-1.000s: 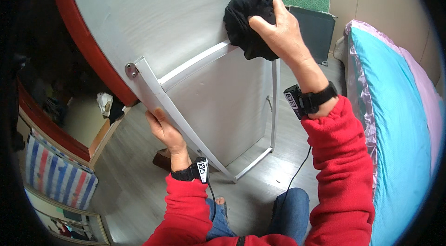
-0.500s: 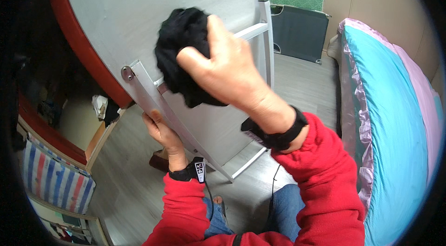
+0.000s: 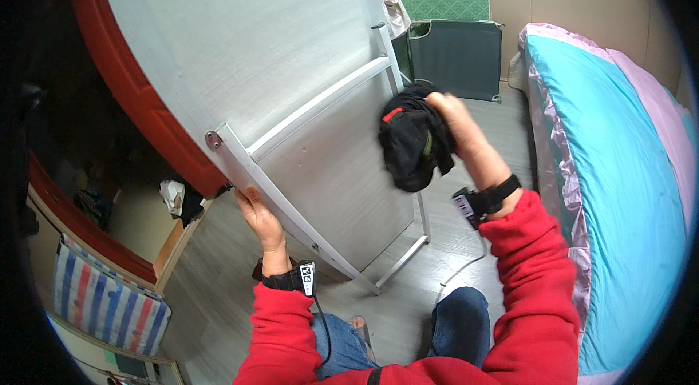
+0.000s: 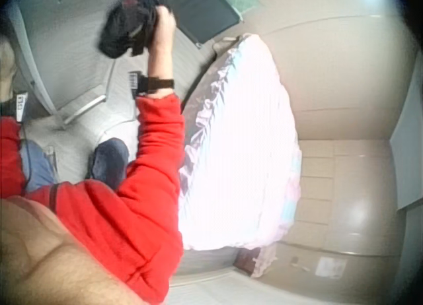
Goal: The person kneels on the floor and wipes the legs and underside of a white table with a black cloth. They rotate the table to access different sides and continue wiping the frame and surface edges.
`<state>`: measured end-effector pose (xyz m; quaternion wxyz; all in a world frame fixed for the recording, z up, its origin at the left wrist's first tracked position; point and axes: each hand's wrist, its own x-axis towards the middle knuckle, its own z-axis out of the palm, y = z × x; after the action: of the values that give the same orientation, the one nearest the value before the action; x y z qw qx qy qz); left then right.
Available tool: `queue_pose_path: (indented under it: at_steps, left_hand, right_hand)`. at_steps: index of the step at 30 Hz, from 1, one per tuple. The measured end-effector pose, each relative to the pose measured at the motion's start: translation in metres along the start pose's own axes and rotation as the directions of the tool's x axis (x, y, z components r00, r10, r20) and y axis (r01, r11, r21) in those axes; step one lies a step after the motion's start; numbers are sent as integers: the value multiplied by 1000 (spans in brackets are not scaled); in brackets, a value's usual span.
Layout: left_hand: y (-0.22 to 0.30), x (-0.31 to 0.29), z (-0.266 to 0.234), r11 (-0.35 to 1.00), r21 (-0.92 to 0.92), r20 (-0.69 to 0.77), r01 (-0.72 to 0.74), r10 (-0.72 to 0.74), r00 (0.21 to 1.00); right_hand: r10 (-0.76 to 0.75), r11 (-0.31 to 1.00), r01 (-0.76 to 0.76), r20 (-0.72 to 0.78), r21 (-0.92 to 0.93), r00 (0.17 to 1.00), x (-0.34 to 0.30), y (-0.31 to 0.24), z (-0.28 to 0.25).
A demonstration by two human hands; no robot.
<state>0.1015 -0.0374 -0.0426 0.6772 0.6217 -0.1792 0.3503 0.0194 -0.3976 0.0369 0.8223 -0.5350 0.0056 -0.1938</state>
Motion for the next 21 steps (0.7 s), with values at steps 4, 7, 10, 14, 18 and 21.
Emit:
queue_pose_path:
  at_steps: [4, 7, 10, 14, 18, 21]
  left_hand:
    - [1, -1, 2, 1000, -12, -15, -6, 5, 1000]
    - [0, -1, 0, 1000, -30, 21, 6, -5, 1000]
    - [0, -2, -1, 999, -34, 31, 1, 0, 1000]
    - [4, -5, 0, 993, -119, 32, 9, -6, 999]
    - [11, -9, 6, 985, -167, -21, 46, -51, 998]
    - [14, -11, 11, 992, -126, -79, 30, -40, 996]
  right_hand:
    - [-364, 894, 302, -141, -332, 921, 29, -37, -41]
    - [-736, 514, 554, -6, -655, 677, 60, -84, -25]
    - [-855, 161, 514, 141, -843, 499, 87, -115, 11]
    - [-741, 130, 544, 283, -829, 609, 104, -115, 54]
    - [-722, 19, 413, 273, -911, 635, 107, -106, 70]
    - [-721, -82, 290, 258, -954, 643, 110, -106, 73]
